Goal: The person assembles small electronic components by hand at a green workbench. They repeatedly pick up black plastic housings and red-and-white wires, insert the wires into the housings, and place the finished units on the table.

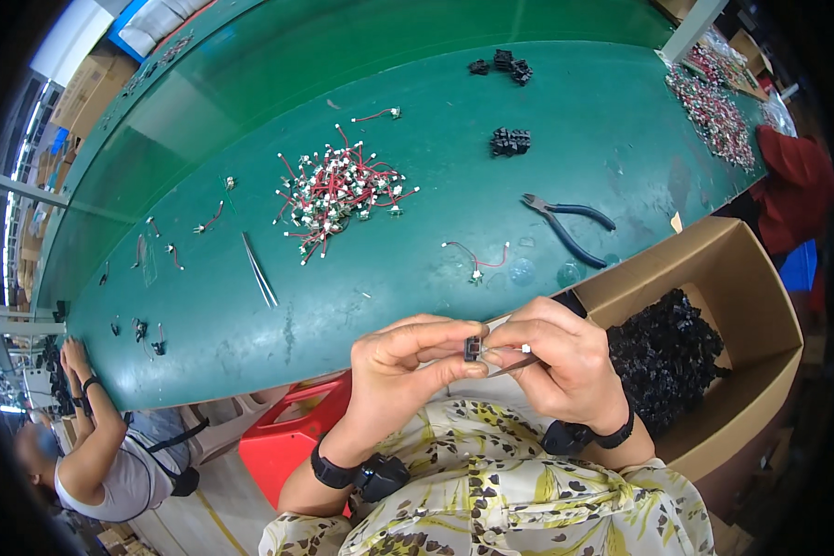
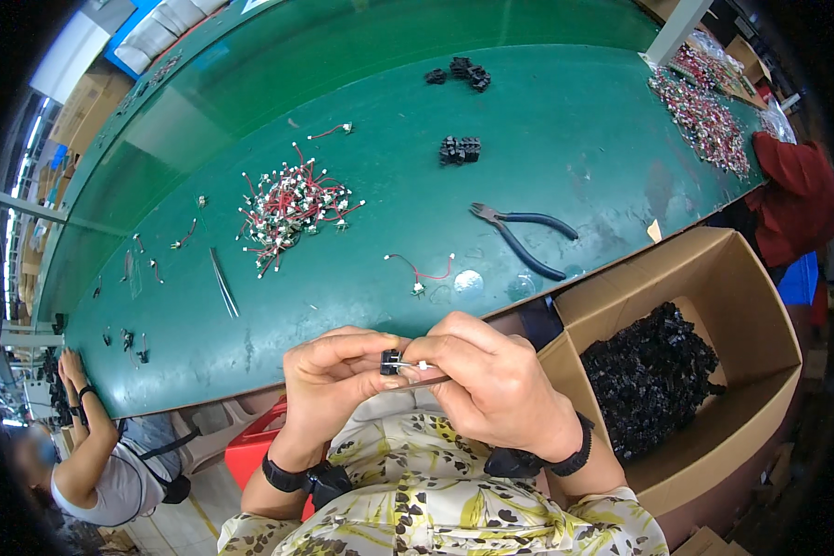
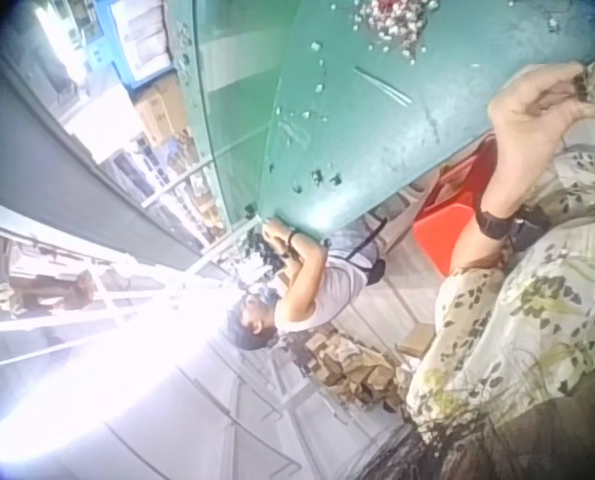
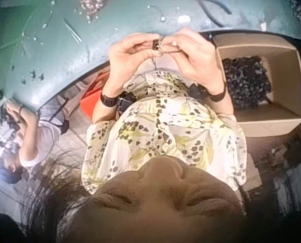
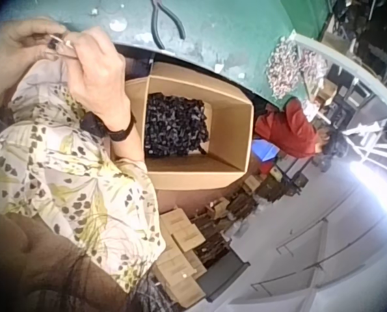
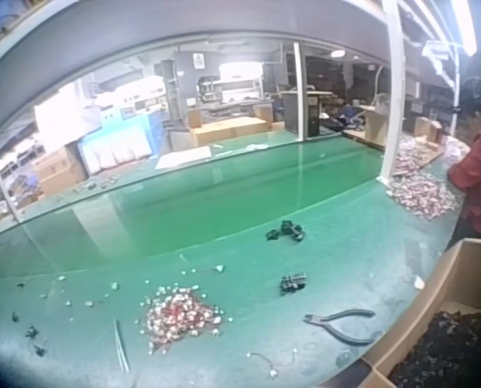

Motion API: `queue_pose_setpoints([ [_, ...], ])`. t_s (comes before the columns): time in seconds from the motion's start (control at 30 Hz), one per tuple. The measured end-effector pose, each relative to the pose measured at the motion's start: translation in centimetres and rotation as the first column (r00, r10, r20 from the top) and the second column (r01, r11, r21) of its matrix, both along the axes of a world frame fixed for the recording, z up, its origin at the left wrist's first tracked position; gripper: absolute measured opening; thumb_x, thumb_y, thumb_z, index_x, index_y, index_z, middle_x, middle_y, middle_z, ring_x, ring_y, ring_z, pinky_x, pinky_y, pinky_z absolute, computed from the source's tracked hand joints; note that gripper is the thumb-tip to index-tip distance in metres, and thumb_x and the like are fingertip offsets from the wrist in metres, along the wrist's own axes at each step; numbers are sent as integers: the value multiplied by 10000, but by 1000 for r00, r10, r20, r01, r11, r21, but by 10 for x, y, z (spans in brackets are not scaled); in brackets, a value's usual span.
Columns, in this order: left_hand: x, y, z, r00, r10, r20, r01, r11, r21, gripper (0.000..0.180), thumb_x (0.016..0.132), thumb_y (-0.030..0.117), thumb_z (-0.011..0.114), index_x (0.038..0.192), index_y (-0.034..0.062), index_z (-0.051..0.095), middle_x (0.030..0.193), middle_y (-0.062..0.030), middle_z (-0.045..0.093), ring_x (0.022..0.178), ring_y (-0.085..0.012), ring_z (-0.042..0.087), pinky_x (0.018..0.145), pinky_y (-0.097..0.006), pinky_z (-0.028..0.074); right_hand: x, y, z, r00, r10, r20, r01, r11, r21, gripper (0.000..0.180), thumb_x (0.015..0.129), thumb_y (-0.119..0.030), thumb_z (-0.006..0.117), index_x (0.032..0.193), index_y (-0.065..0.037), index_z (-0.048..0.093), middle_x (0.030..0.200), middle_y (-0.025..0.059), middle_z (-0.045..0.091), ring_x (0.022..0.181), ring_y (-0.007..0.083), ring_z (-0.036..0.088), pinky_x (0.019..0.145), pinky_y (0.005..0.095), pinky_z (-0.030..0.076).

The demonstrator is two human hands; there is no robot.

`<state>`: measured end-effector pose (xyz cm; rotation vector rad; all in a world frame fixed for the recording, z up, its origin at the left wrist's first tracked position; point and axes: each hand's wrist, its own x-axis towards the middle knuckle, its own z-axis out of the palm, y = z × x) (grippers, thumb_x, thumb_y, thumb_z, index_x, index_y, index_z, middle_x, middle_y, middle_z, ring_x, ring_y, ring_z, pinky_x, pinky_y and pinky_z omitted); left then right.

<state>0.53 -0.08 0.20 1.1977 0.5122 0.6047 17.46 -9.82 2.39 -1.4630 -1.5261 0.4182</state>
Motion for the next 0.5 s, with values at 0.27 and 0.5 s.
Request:
queue_pose_setpoints([
  [0.27, -6, 6, -4, 985, 4, -170, 65, 916, 395, 318, 791, -116, 702, 1101, -51, 667, 1065, -149, 681, 981, -220, 683, 868, -321, 582, 3, 0, 4, 992, 45, 122, -38, 997, -62, 278, 672, 85, 599, 931, -11, 633, 813, 86, 570, 607, 227, 606, 498, 329, 494],
  [0.5, -2, 3, -11, 993, -31, 111, 52, 981, -189, 307, 791, -136, 693, 1089, -68, 660, 1086, -159, 672, 988, -232, 682, 884, -329, 583, 1, 7, 1, 996, 74, -55, -73, 997, 19, 281, 685, 113, 592, 939, -2, 628, 830, 92, 580, 630, 243, 615, 522, 335, 504],
])
